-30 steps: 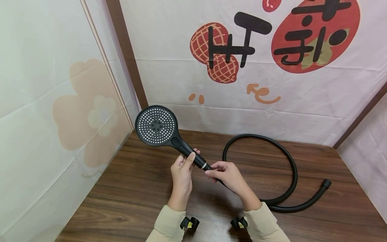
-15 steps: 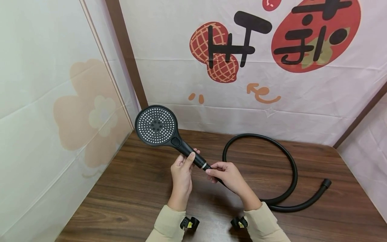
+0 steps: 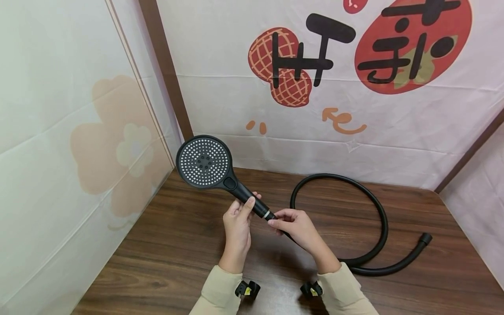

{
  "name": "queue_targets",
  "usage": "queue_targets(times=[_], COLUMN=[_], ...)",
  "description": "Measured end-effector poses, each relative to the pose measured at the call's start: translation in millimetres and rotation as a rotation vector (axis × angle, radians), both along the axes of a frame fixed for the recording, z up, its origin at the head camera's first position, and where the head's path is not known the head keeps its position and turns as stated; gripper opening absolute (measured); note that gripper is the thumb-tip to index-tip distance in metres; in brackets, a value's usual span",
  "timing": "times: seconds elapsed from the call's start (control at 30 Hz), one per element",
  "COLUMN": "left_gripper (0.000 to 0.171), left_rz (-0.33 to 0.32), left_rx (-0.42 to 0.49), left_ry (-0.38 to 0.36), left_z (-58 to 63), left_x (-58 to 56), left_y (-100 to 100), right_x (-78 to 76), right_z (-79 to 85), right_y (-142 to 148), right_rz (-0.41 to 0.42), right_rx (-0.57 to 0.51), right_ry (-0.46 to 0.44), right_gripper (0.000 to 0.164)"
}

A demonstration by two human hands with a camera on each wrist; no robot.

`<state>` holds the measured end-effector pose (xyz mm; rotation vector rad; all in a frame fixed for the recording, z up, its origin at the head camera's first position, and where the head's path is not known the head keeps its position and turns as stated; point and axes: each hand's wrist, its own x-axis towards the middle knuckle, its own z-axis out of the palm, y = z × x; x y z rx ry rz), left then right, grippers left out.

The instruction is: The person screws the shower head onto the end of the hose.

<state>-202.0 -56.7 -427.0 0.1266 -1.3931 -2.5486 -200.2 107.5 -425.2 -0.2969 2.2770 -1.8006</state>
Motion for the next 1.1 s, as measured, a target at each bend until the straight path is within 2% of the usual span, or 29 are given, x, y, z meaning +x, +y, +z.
queue_targets(times=[0.2,0.6,1.1], left_gripper=[0.034,0.034,0.031], left_rz=[-0.002,0.007,-0.005], left_rx=[0.0,-0.02,0.004], left_ry=[-0.003,0.026,-0.009], left_z=[2.8,2.2,7.7], left_x=[1.9,3.6,6.2], left_y=[0.4,0.0,-0.4], right_x=[2.4,4.6,6.9], right_z=[1.8,4.9,7.6], right_y=[-0.8,-1.1,-1.4], right_rz=[-0.023,-0.036,-0.011], right_rx=[-0.015,-0.001,-0.003], right_ry=[-0.011,-0.014,-0.031], right_gripper=[0.031,0.029,0.027])
